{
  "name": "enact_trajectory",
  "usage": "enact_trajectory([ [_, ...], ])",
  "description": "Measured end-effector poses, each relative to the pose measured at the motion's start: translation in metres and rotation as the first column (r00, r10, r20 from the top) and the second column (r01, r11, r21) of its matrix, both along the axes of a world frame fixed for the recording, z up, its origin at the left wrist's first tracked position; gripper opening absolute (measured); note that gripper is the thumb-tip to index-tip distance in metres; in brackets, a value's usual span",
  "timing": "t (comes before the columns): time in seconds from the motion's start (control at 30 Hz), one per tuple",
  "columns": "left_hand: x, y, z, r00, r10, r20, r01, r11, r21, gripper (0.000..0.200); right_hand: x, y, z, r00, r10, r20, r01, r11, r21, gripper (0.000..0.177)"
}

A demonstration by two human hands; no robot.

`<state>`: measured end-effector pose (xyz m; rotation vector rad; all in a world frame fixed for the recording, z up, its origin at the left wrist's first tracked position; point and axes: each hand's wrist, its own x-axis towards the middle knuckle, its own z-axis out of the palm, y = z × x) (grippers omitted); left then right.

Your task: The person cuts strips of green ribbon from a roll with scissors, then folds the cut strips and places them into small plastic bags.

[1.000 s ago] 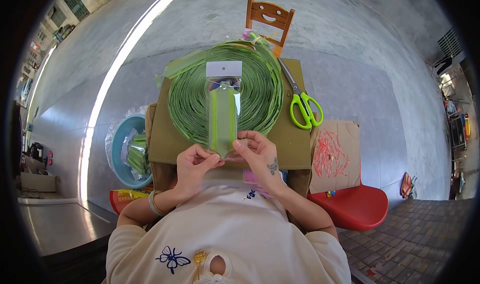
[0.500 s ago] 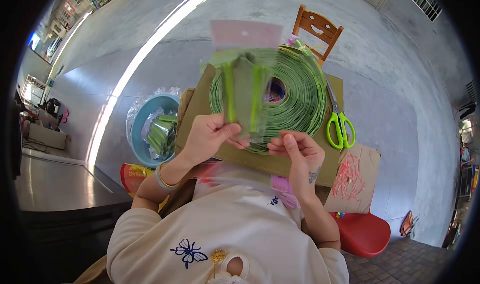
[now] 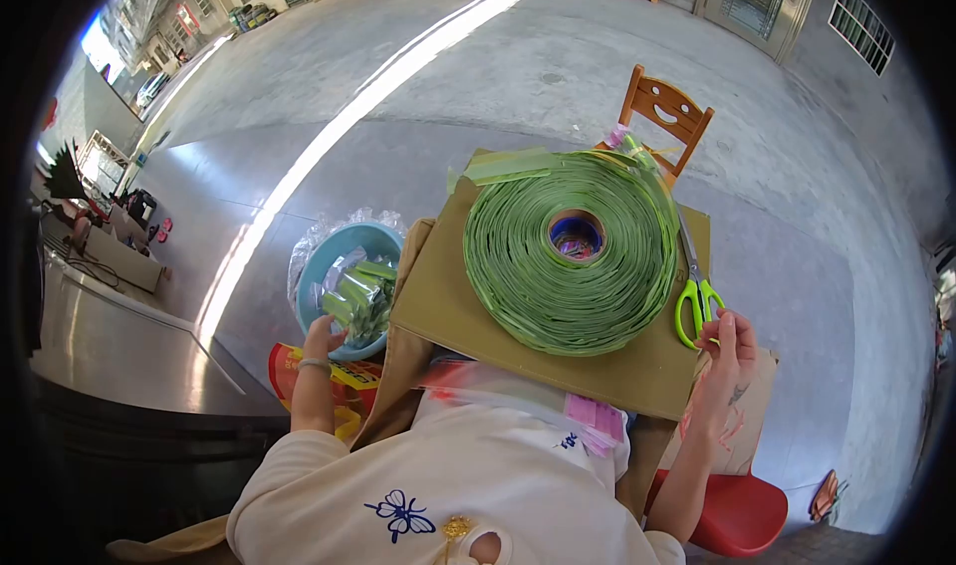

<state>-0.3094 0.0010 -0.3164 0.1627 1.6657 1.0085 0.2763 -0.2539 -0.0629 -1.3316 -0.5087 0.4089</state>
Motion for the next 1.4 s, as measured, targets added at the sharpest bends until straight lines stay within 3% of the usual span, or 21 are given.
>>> enact_trajectory([
  [0.07, -0.043, 0.03, -0.049, 0.999, -0.028, 0.016, 0.03, 0.99, -0.135, 0.052, 0.001, 0.005, 0.004, 0.99, -0.031, 0.14, 0.049, 0.991, -0.127, 0.017],
  [0.13, 0.003, 0.044, 0.007, 0.949, 0.113, -0.294, -0.118, 0.993, -0.001, 0.059, -0.01, 0.007, 0.022, 0.942, 0.025, 0.336, 0.088, 0.944, -0.317, 0.015],
  [0.2, 0.001, 0.101, 0.005, 0.866, -0.143, -0.479, 0.26, 0.947, 0.188, 0.066, 0.0, 0.01, 0.009, 0.736, 0.097, 0.67, 0.214, 0.905, -0.367, 0.017],
  [0.23, 0.07, 0.089, 0.076, 0.799, -0.053, -0.599, 0.283, 0.912, 0.298, 0.066, 0.004, 0.013, 0.002, 0.686, 0.124, 0.717, 0.219, 0.905, -0.366, 0.019],
  [0.3, 0.141, 0.112, 0.124, 0.76, -0.096, -0.643, 0.524, 0.676, 0.519, 0.057, 0.01, 0.017, -0.015, 0.626, 0.166, 0.762, 0.228, 0.896, -0.382, 0.022],
  [0.33, 0.188, 0.101, 0.169, 0.689, -0.205, -0.695, 0.675, 0.532, 0.512, 0.053, 0.012, 0.018, -0.023, 0.618, 0.18, 0.765, 0.234, 0.887, -0.397, 0.022],
  [0.4, 0.261, 0.101, 0.214, 0.444, -0.163, -0.881, 0.892, 0.172, 0.417, 0.048, 0.015, 0.022, -0.035, 0.602, 0.199, 0.773, 0.257, 0.869, -0.423, 0.022],
  [0.5, 0.363, 0.092, 0.254, 0.29, -0.076, -0.954, 0.941, -0.158, 0.299, 0.052, 0.022, 0.023, -0.052, 0.584, 0.21, 0.784, 0.297, 0.844, -0.447, 0.024],
  [0.67, 0.469, 0.091, 0.24, -0.197, 0.068, -0.978, 0.978, -0.05, -0.2, 0.046, 0.021, 0.026, -0.061, 0.558, 0.215, 0.801, 0.348, 0.816, -0.461, 0.031],
  [0.77, 0.489, 0.098, 0.249, -0.256, -0.043, -0.966, 0.958, -0.148, -0.247, 0.032, 0.026, 0.025, -0.061, 0.577, 0.187, 0.795, 0.369, 0.808, -0.459, 0.036],
  [0.87, 0.471, 0.066, 0.293, 0.219, -0.354, -0.909, 0.891, -0.306, 0.334, 0.019, 0.026, 0.022, -0.064, 0.604, 0.188, 0.774, 0.359, 0.803, -0.476, 0.038],
  [0.9, 0.452, 0.056, 0.31, 0.262, -0.562, -0.785, 0.774, -0.363, 0.519, 0.018, 0.028, 0.021, -0.065, 0.604, 0.19, 0.774, 0.351, 0.808, -0.473, 0.038],
  [0.97, 0.389, 0.035, 0.353, 0.216, -0.869, -0.444, 0.476, -0.303, 0.826, 0.015, 0.029, 0.018, -0.067, 0.609, 0.186, 0.771, 0.355, 0.805, -0.475, 0.038],
  [1.03, 0.314, 0.028, 0.378, 0.291, -0.903, -0.316, 0.289, -0.232, 0.929, 0.018, 0.027, 0.02, -0.065, 0.608, 0.182, 0.773, 0.364, 0.801, -0.475, 0.037],
  [1.07, 0.272, 0.03, 0.385, 0.345, -0.89, -0.298, 0.287, -0.202, 0.936, 0.016, 0.026, 0.021, -0.066, 0.608, 0.191, 0.771, 0.363, 0.796, -0.484, 0.037],
  [1.13, 0.176, 0.075, 0.38, 0.098, -0.974, -0.202, 0.124, -0.19, 0.974, 0.009, 0.029, 0.022, -0.068, 0.596, 0.212, 0.774, 0.364, 0.788, -0.497, 0.037],
  [1.17, 0.162, 0.068, 0.398, -0.129, -0.967, -0.222, 0.089, -0.234, 0.968, 0.006, 0.029, 0.022, -0.07, 0.589, 0.213, 0.78, 0.363, 0.793, -0.49, 0.037],
  [1.2, 0.151, 0.06, 0.405, -0.144, -0.942, -0.302, 0.112, -0.319, 0.941, 0.017, 0.03, 0.022, -0.071, 0.578, 0.213, 0.788, 0.365, 0.795, -0.484, 0.037],
  [1.23, 0.142, 0.066, 0.406, -0.286, -0.867, -0.408, 0.086, -0.448, 0.89, 0.021, 0.031, 0.022, -0.07, 0.565, 0.212, 0.798, 0.372, 0.797, -0.476, 0.037],
  [1.3, 0.132, 0.046, 0.394, -0.228, -0.902, -0.366, 0.234, -0.416, 0.879, 0.037, 0.032, 0.022, -0.072, 0.573, 0.214, 0.791, 0.373, 0.792, -0.484, 0.037],
  [1.4, 0.159, 0.023, 0.358, 0.031, -0.973, -0.229, 0.662, -0.152, 0.734, 0.075, 0.03, 0.021, -0.072, 0.558, 0.232, 0.797, 0.375, 0.786, -0.492, 0.038],
])
